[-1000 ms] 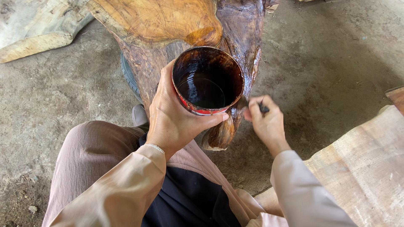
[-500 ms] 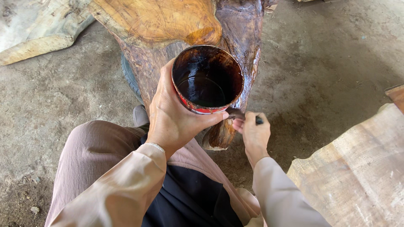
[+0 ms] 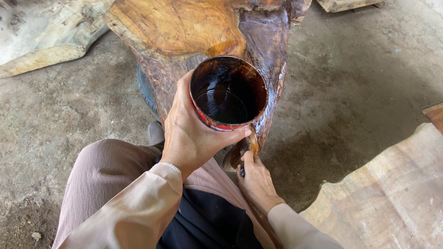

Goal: The person applies dark varnish to a large, irregular wooden object using a brush. They hold a can of varnish in one hand and repeatedly dip the brush to coat the surface, working on the side and underside of the object.

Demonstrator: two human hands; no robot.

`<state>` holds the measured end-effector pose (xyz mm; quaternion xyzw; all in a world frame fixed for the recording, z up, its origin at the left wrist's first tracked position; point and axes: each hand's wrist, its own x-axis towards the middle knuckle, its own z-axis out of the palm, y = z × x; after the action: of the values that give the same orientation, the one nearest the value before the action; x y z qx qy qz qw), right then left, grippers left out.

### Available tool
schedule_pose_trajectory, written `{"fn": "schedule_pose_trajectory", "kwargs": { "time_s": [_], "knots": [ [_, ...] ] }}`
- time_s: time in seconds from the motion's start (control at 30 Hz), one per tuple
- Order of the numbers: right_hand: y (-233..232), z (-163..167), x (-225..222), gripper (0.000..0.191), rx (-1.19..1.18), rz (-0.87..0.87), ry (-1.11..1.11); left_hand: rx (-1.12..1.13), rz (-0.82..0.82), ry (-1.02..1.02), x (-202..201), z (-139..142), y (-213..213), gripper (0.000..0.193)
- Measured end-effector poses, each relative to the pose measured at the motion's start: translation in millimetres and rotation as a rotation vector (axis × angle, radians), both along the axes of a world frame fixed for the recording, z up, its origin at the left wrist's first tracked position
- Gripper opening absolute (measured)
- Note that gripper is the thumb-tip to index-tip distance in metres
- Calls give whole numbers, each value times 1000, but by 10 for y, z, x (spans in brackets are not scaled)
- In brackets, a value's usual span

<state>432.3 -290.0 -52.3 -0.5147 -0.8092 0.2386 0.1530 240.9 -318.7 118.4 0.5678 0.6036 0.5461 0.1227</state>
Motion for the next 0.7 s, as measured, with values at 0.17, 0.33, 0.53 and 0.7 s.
{"fn": "schedule_pose_trajectory", "kwargs": {
  "time_s": [0.17, 0.33, 0.53, 0.7],
  "knots": [
    [101, 98, -94, 24, 13, 43, -11, 5, -22, -54, 24, 2, 0, 102],
    [203, 147, -151, 28, -94, 35, -261, 31, 4, 4, 19, -5, 17, 103],
    [181, 161, -169, 29, 131, 61, -18, 8, 11, -16, 29, 4, 9, 105],
    [169, 185, -197, 27, -54, 47, -238, -5, 28, -23, 20, 9, 18, 107]
  ]
}}
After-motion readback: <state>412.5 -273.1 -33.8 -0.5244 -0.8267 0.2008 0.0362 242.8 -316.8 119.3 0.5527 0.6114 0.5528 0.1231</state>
